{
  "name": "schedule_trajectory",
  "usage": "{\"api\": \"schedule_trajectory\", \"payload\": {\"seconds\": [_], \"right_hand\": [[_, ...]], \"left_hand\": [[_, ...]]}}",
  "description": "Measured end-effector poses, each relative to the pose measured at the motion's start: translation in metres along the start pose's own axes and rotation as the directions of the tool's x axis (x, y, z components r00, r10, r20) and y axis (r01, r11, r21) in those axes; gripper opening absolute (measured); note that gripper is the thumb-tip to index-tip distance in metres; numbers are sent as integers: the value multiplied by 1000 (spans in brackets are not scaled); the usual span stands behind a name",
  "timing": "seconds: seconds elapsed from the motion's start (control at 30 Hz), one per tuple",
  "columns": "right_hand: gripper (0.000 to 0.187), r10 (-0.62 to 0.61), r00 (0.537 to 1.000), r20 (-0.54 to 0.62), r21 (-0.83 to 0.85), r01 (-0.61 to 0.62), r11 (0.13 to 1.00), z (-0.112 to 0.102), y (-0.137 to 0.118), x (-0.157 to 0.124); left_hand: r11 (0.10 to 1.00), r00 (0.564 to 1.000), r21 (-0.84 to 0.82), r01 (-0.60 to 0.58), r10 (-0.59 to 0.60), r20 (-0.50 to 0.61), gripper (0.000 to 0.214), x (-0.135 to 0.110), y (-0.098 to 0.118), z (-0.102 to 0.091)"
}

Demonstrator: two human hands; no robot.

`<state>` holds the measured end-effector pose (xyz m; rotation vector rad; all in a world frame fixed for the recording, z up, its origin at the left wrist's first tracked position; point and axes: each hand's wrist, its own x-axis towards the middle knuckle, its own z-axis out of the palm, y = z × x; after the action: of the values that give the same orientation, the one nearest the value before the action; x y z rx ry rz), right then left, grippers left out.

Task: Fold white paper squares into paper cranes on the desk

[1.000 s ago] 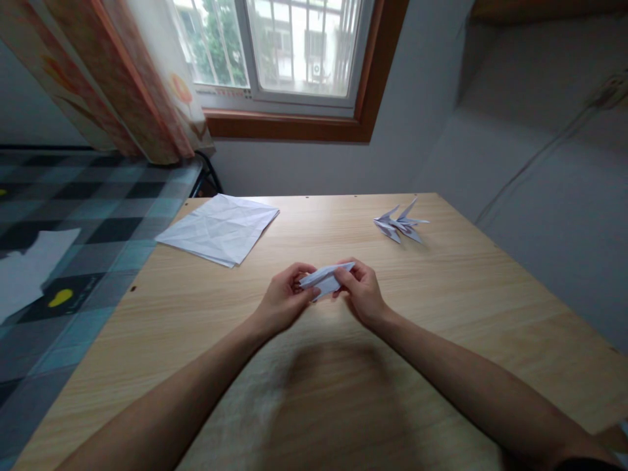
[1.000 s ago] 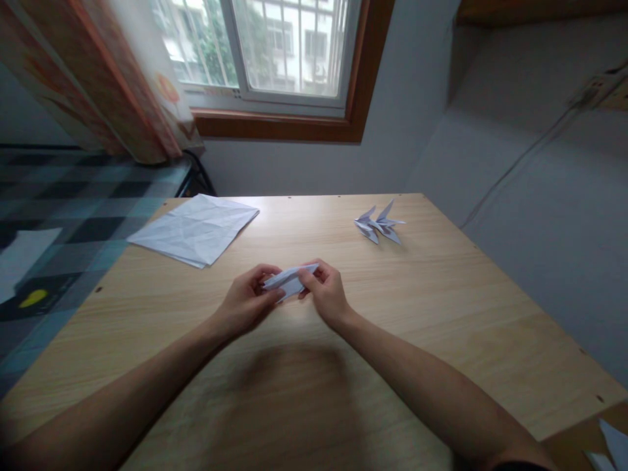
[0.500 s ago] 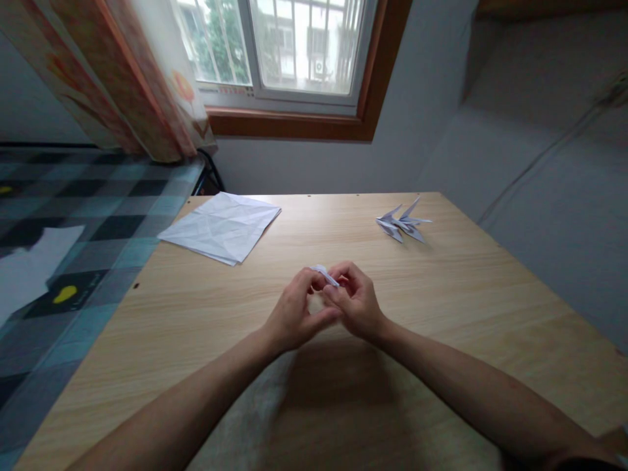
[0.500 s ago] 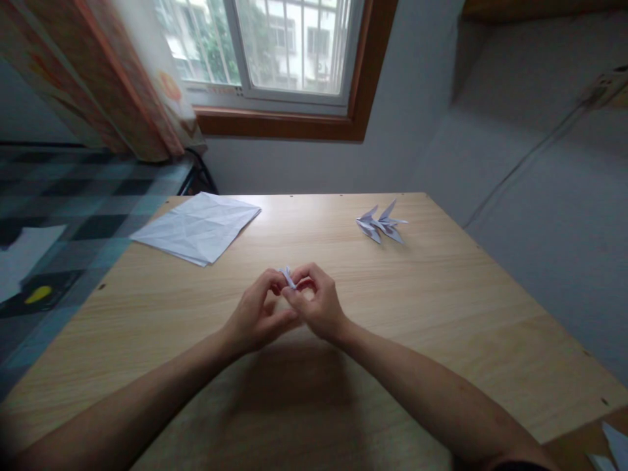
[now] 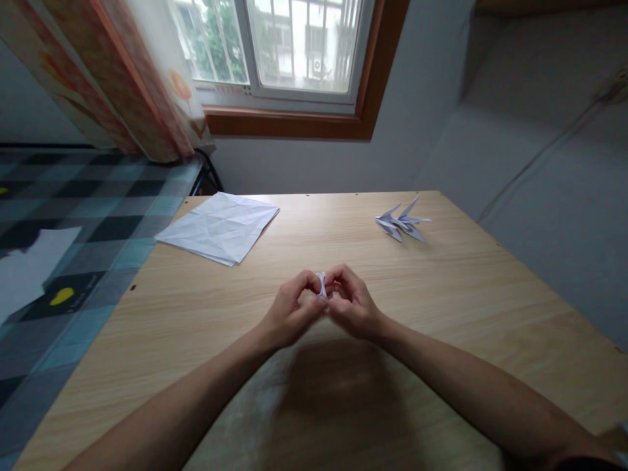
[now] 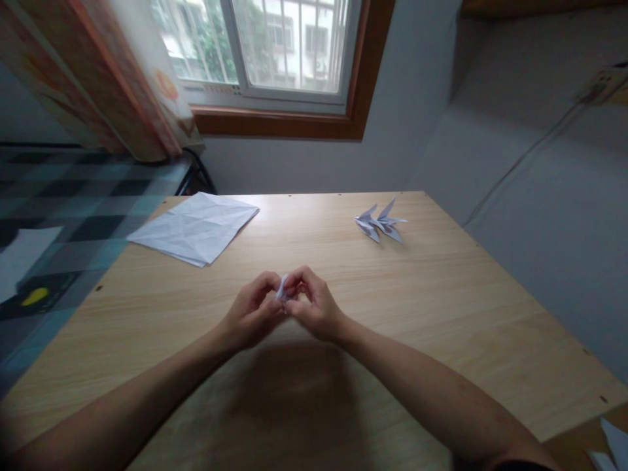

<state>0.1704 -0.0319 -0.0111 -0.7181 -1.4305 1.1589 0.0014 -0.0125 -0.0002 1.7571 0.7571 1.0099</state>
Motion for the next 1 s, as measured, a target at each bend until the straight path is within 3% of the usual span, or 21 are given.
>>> {"api": "schedule_trajectory", "payload": {"seconds": [0.2, 0.4, 0.6, 0.8, 1.0], "right_hand": [[25, -8, 1000, -7, -75, 7, 997, 0, -1, 0], [14, 31, 999, -7, -79, -32, 996, 1, -3, -1], [8, 30, 976, -214, -132, -59, 989, 0, 4, 2], [22, 113, 868, -484, 36, -109, 993, -15, 6, 16], [21, 226, 769, -598, 214, -119, 970, -32, 10, 27]], "left_hand": [[999, 1000, 39, 18, -18, -1, 25, -2, 4, 1], [999, 996, 5, 47, -47, -81, 17, -3, 0, 1], [978, 973, -175, 114, -146, -180, 21, 3, -4, 4], [909, 929, -383, 165, -274, -249, 31, 13, -4, -2], [836, 879, -523, 165, -365, -306, 36, 18, -10, -12]]}}
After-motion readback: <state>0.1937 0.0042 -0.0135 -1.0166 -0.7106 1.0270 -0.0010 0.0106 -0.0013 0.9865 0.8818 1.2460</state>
